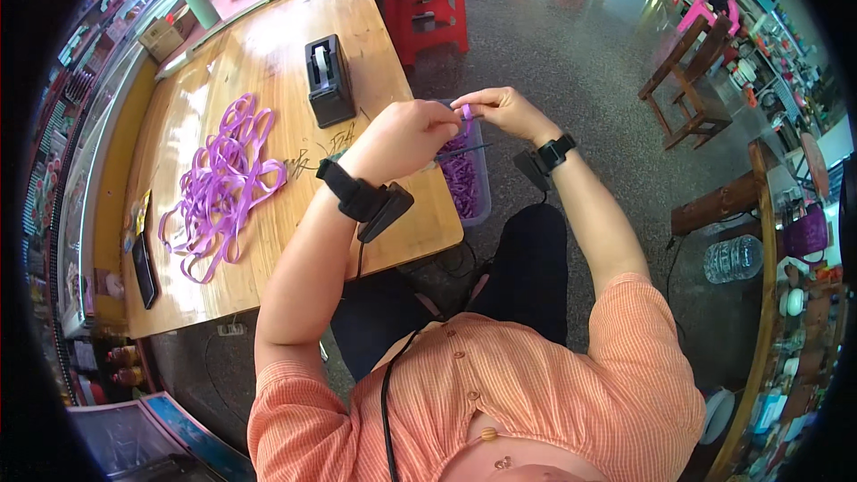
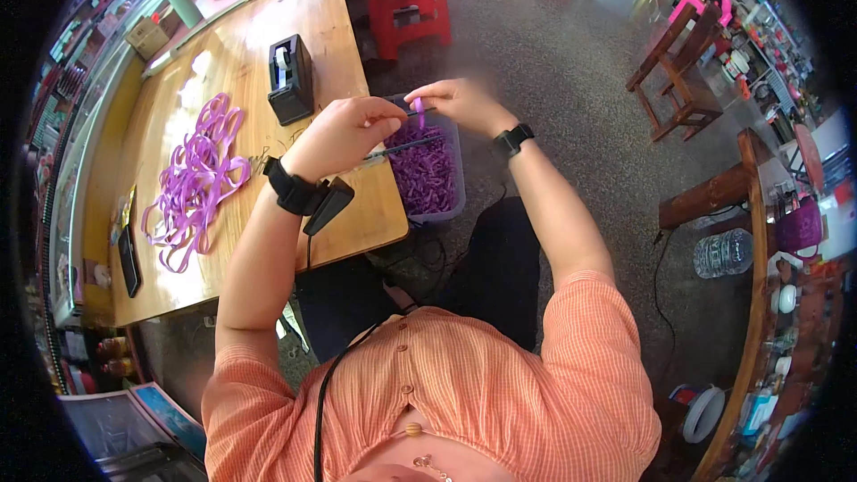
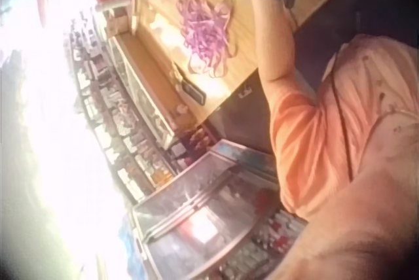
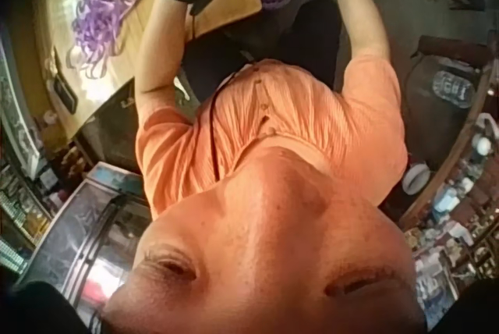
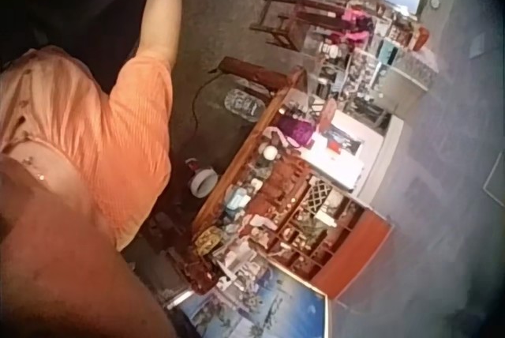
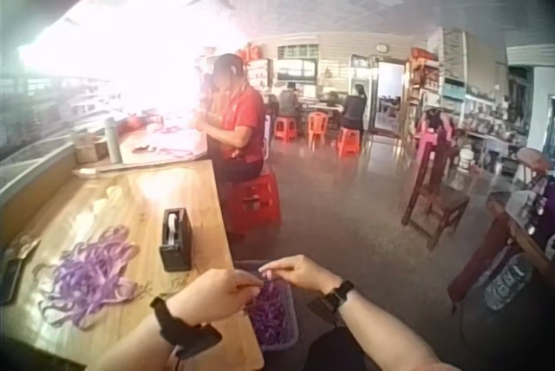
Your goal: Measuring lengths of purple ribbon against a ruler fixed to a table and organizing them into a container.
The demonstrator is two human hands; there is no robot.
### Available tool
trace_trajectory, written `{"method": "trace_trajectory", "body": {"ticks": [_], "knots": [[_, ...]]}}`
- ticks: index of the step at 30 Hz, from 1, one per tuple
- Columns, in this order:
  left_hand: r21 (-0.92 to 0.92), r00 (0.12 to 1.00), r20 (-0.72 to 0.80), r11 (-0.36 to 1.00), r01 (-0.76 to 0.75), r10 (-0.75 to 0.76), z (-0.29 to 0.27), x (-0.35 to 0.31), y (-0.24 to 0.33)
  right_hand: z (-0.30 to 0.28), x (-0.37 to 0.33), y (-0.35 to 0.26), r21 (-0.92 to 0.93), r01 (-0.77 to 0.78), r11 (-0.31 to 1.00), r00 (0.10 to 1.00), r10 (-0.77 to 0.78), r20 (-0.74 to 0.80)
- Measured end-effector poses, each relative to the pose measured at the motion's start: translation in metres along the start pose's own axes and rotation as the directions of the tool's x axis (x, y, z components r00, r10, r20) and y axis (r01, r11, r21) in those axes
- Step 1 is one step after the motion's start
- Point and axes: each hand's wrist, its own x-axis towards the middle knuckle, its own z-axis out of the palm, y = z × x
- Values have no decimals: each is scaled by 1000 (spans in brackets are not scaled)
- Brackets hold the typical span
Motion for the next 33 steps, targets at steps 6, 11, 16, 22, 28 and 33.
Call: {"method": "trace_trajectory", "body": {"ticks": [6,11,16,22,28,33], "knots": [[364,995,29,926,-99,96,16,-4,-38,41,-5,19,282,-61,957,997,43,69],[405,997,68,912,-68,44,20,-2,-37,69,-35,44,288,-135,948,989,149,-27],[425,995,94,902,-78,41,20,-3,-32,101,-81,63,529,-293,796,946,320,43],[474,991,119,873,-114,64,21,-1,-29,139,-135,109,560,-570,601,754,653,68],[458,993,90,883,-104,71,23,-1,-27,164,-178,115,476,-709,520,676,693,250],[388,999,30,921,-28,18,17,-33,12,162,-211,73,458,-729,508,672,655,345]]}}
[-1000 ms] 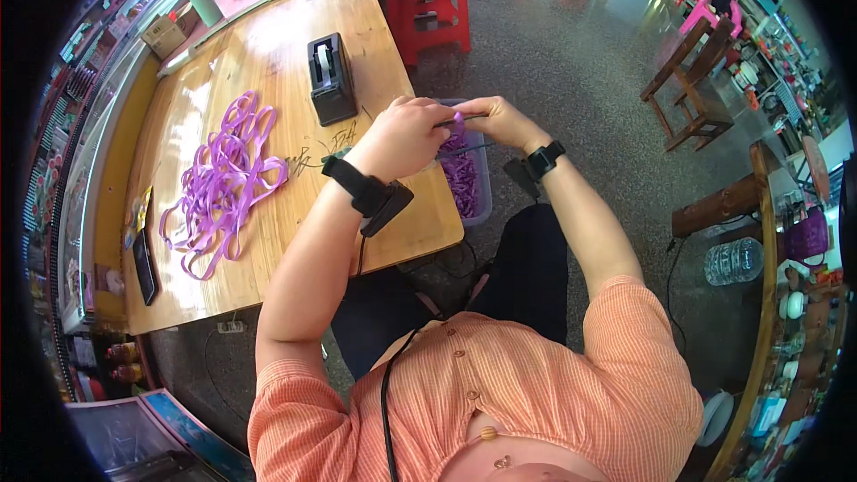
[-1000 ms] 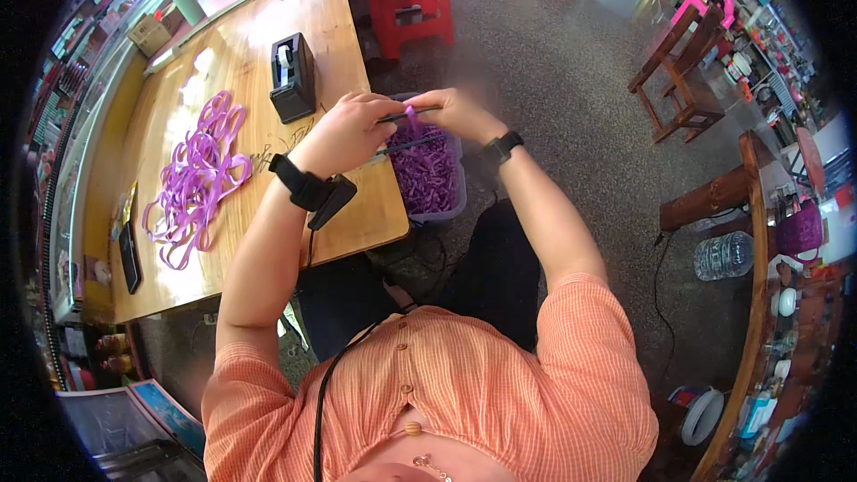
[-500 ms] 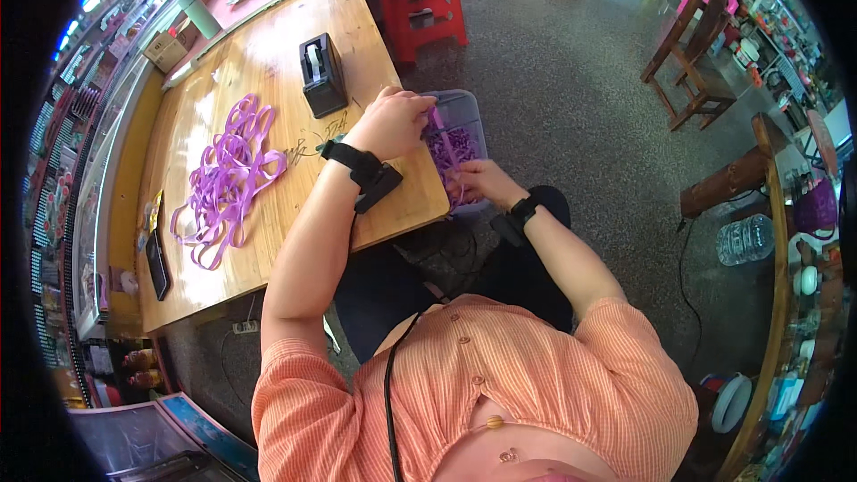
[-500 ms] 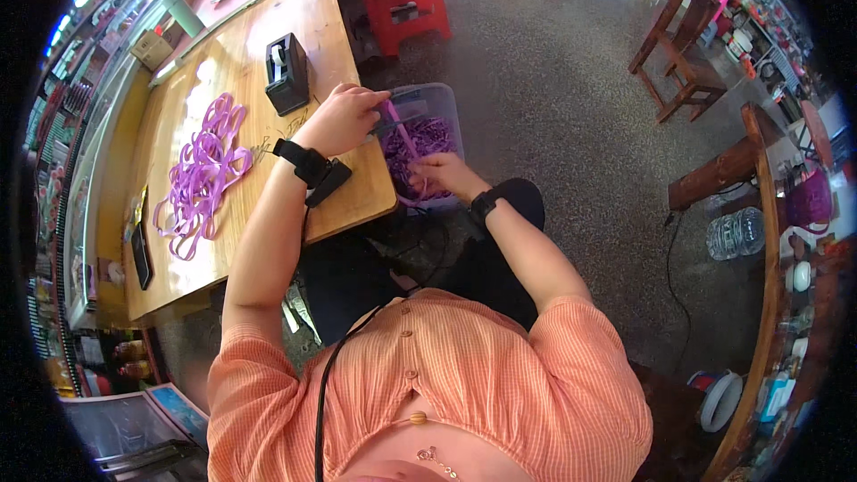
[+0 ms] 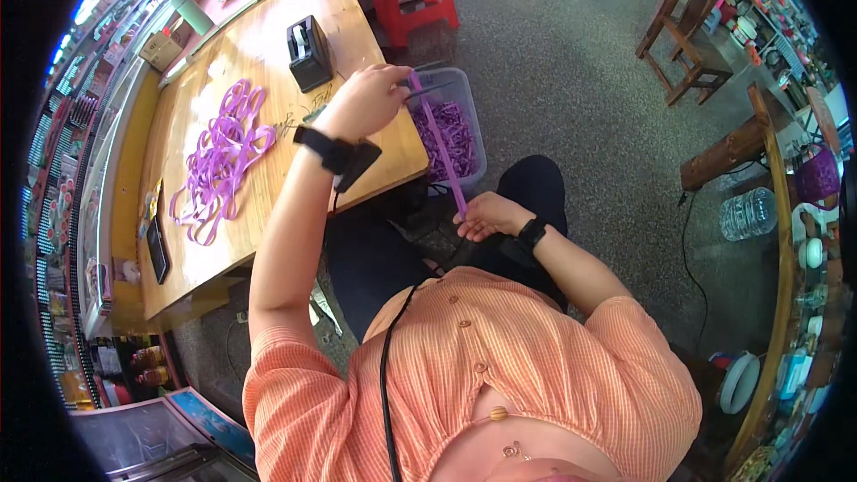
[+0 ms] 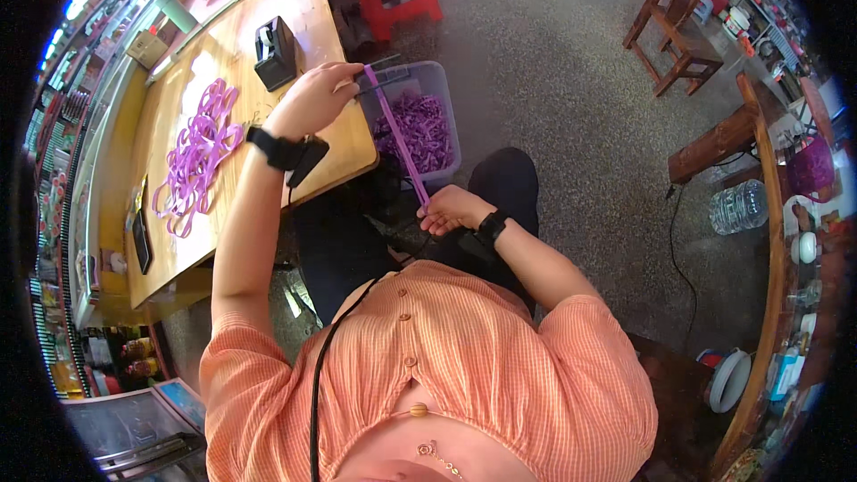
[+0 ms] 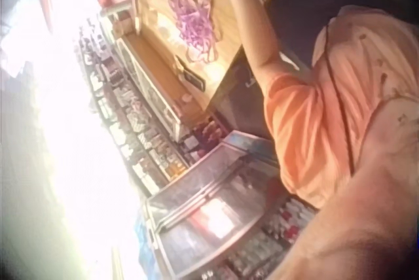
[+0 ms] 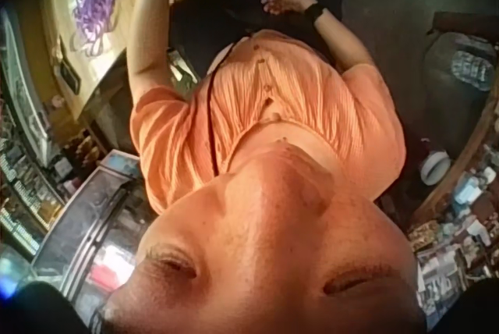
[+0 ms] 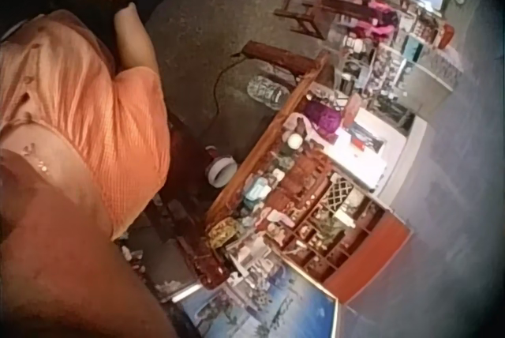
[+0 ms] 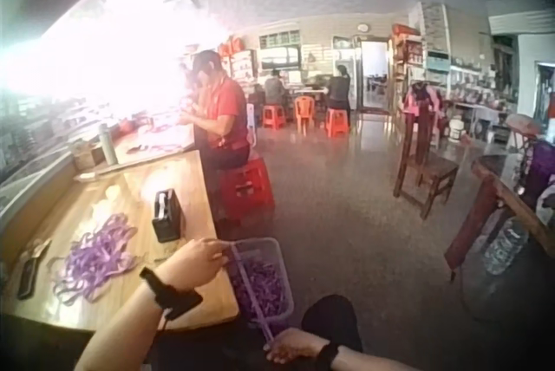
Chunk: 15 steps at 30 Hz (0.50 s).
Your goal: Measuring lengths of purple ribbon against a ruler fixed to a table and organizing them into a container.
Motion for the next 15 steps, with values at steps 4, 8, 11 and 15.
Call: {"method": "trace_trajectory", "body": {"ticks": [4,8,11,15], "knots": [[-370,1000,-6,929,-6,5,5,-55,79,10,-56,-6,70,-17,997,997,11,78],[-507,983,182,857,90,5,76,-118,79,23,-85,-17,143,-16,990,988,-7,154],[-607,969,195,757,242,-154,126,-136,70,35,-94,-21,153,-29,988,990,7,143],[-824,869,400,302,480,-291,138,-138,75,38,-97,-18,181,-31,983,986,0,168]]}}
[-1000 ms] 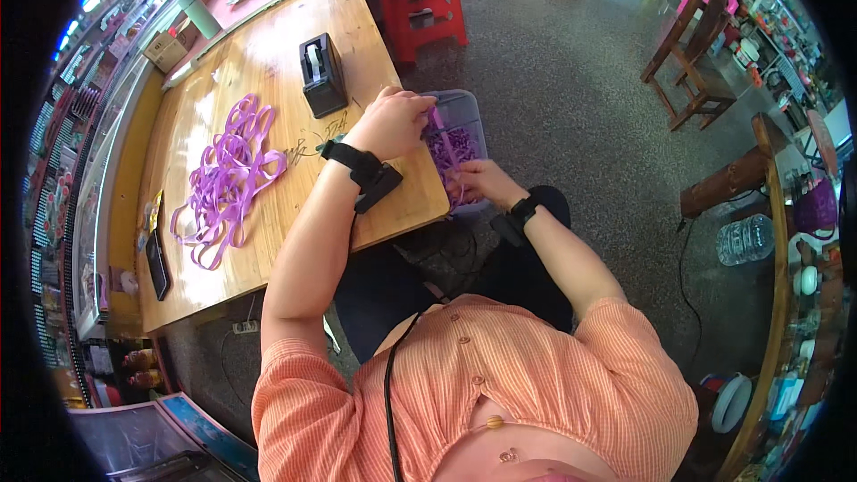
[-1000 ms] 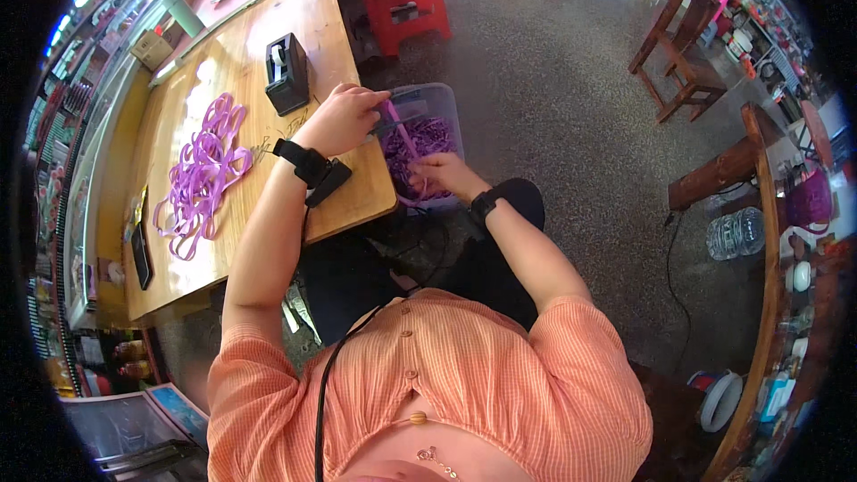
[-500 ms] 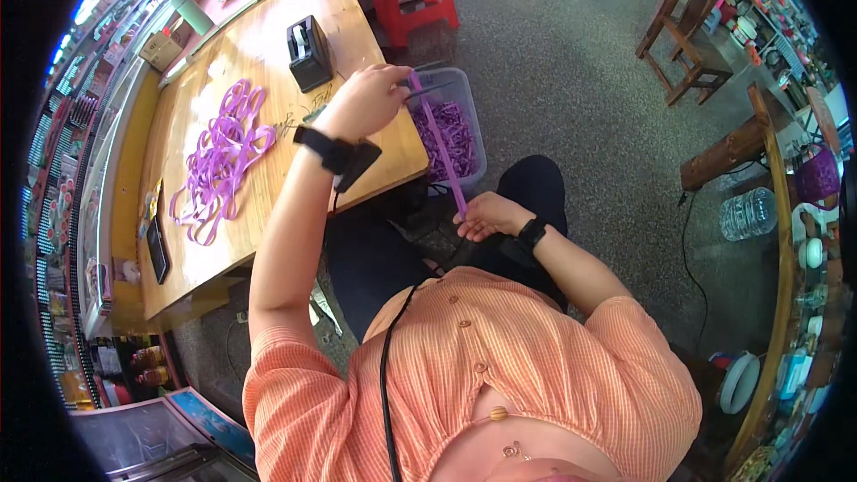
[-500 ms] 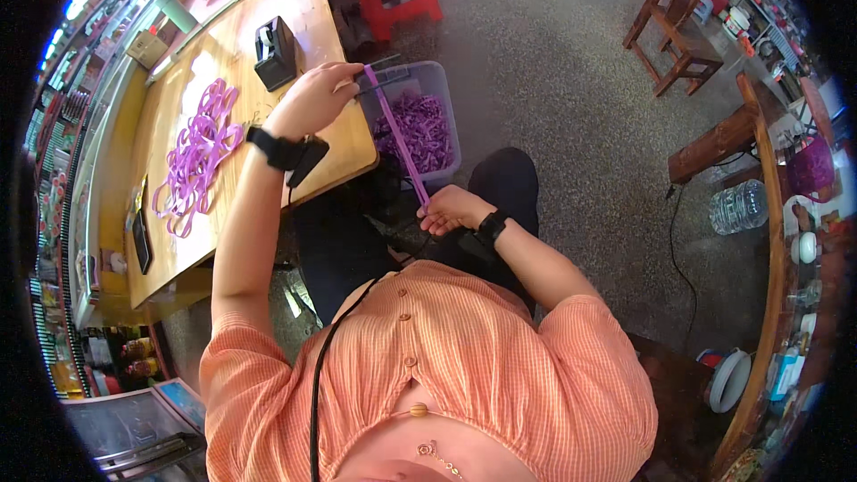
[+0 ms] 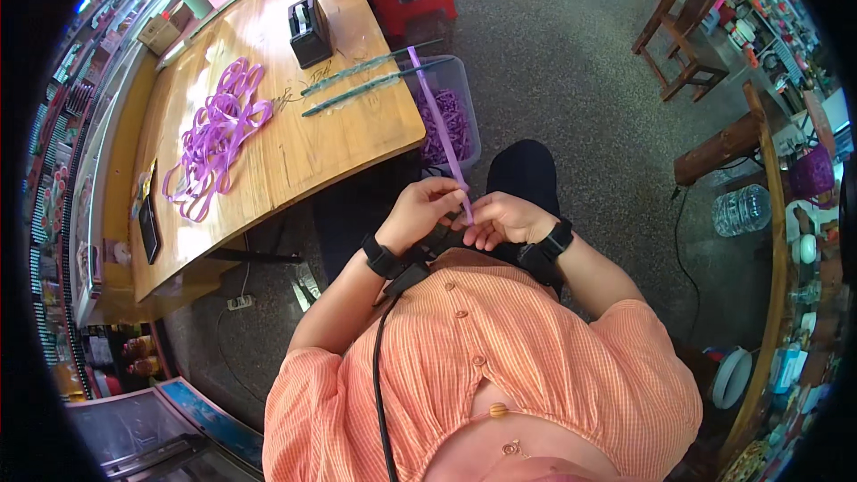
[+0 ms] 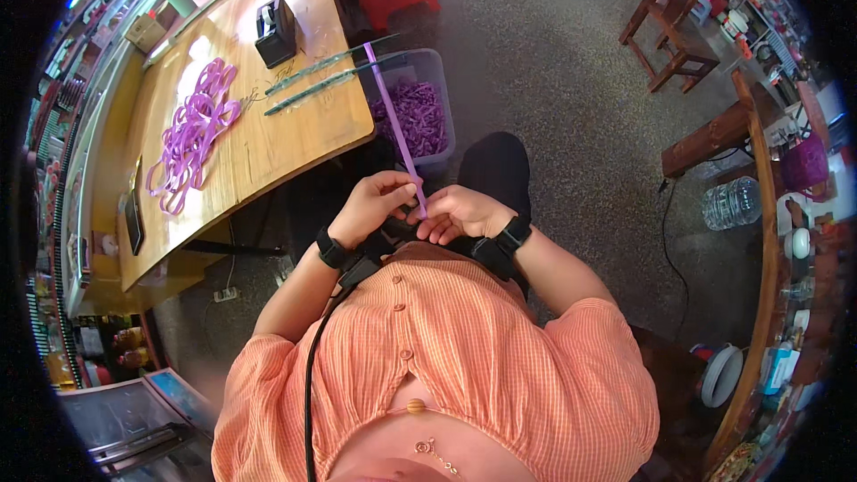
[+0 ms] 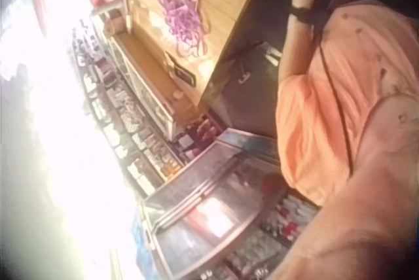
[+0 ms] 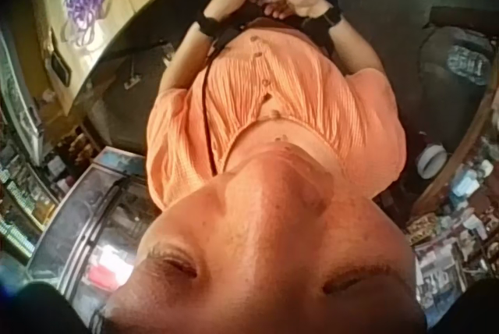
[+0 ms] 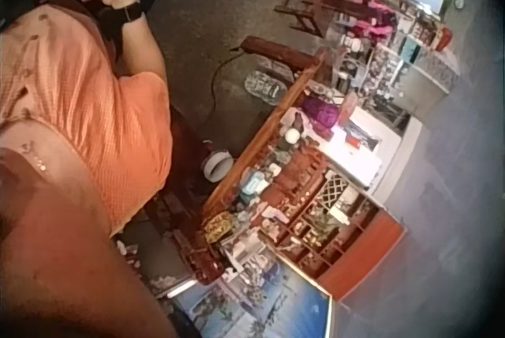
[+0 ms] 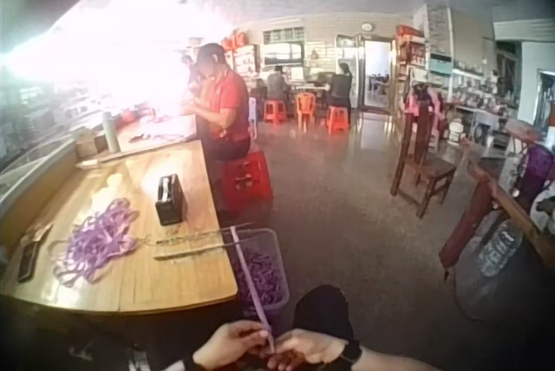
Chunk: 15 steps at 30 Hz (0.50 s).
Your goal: Measuring lengths of purple ribbon against a ruler fixed to a table and organizing them into a container.
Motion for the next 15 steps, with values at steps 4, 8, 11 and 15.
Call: {"method": "trace_trajectory", "body": {"ticks": [4,8,11,15], "knots": [[-90,998,43,995,47,-43,-5,7,4,-1,3,3,13,-13,1000,1000,13,24],[-91,995,71,993,73,-67,-12,13,2,1,3,2,-17,-2,1000,1000,3,9],[-135,993,108,989,58,-43,-13,11,1,1,2,1,31,-5,1000,1000,5,16],[-108,988,145,992,67,-50,-8,12,0,1,3,2,67,-4,998,1000,3,18]]}}
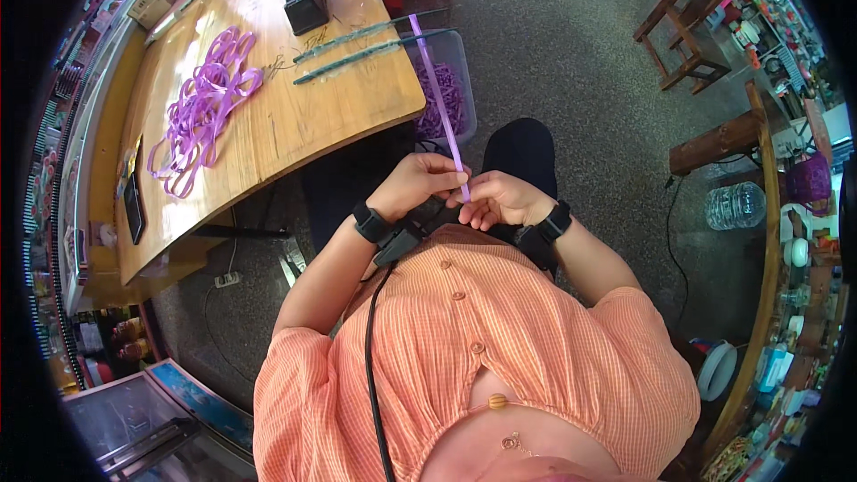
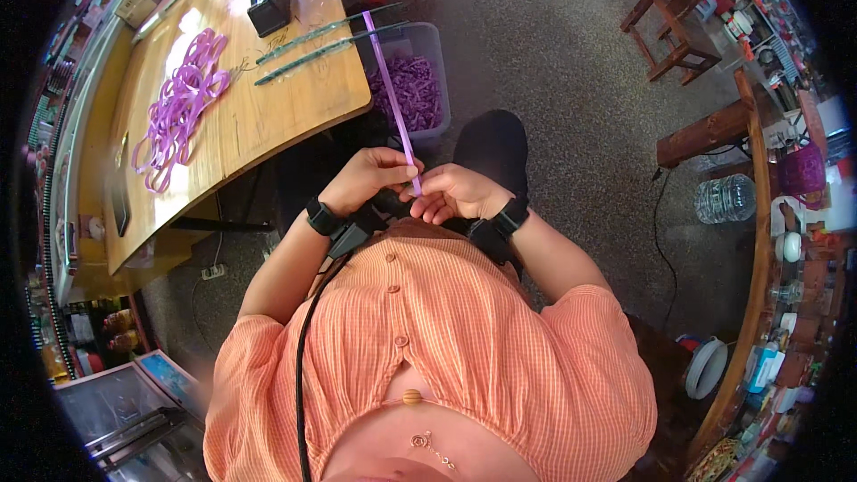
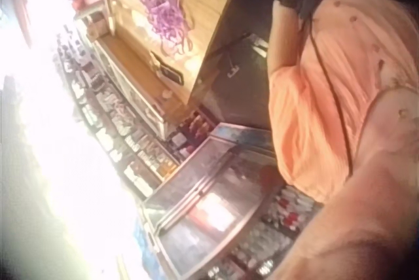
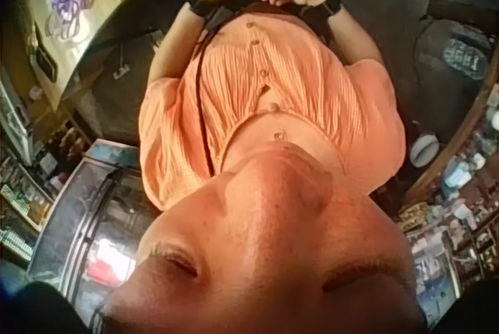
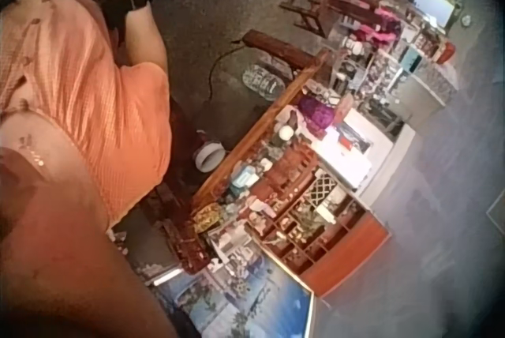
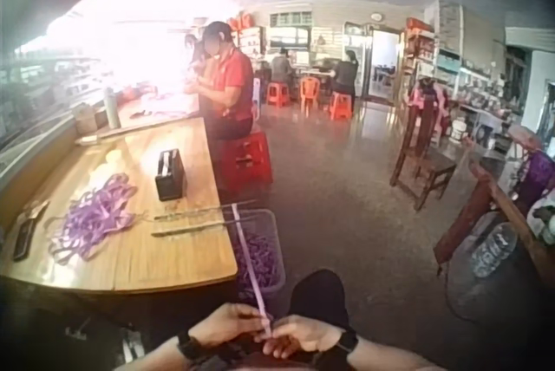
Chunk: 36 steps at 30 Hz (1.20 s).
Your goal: Measuring lengths of purple ribbon against a ruler fixed to a table and organizing them into a container.
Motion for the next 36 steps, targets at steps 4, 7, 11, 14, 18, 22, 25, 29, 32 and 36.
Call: {"method": "trace_trajectory", "body": {"ticks": [4,7,11,14,18,22,25,29,32,36], "knots": [[-4,978,-168,992,-123,121,-4,13,0,-2,2,-6,-81,-17,997,1000,17,9],[211,960,-218,969,-127,173,-3,12,-3,6,-4,-17,-417,269,868,871,-404,-280],[230,957,-211,962,-149,198,-5,13,-1,11,4,-45,-501,439,746,749,-612,-255],[241,955,-203,957,-164,215,-5,16,-2,9,27,-61,-563,466,682,749,-643,-159],[214,956,-221,966,-144,191,0,15,2,12,53,-96,-454,534,713,730,-660,-176],[174,965,-222,979,-103,141,1,16,-7,17,83,-133,-275,672,688,669,-723,-175],[142,971,-196,983,-114,140,10,13,-12,19,86,-150,-291,657,695,658,-717,-229],[205,978,-181,977,-66,104,12,5,-8,13,104,-160,-323,636,701,668,-709,-224],[218,988,-119,974,-68,95,18,8,1,-8,118,-160,-328,785,526,516,-848,-126],[209,994,-105,978,-12,35,10,-3,9,24,94,-159,-339,705,623,583,-781,-224]]}}
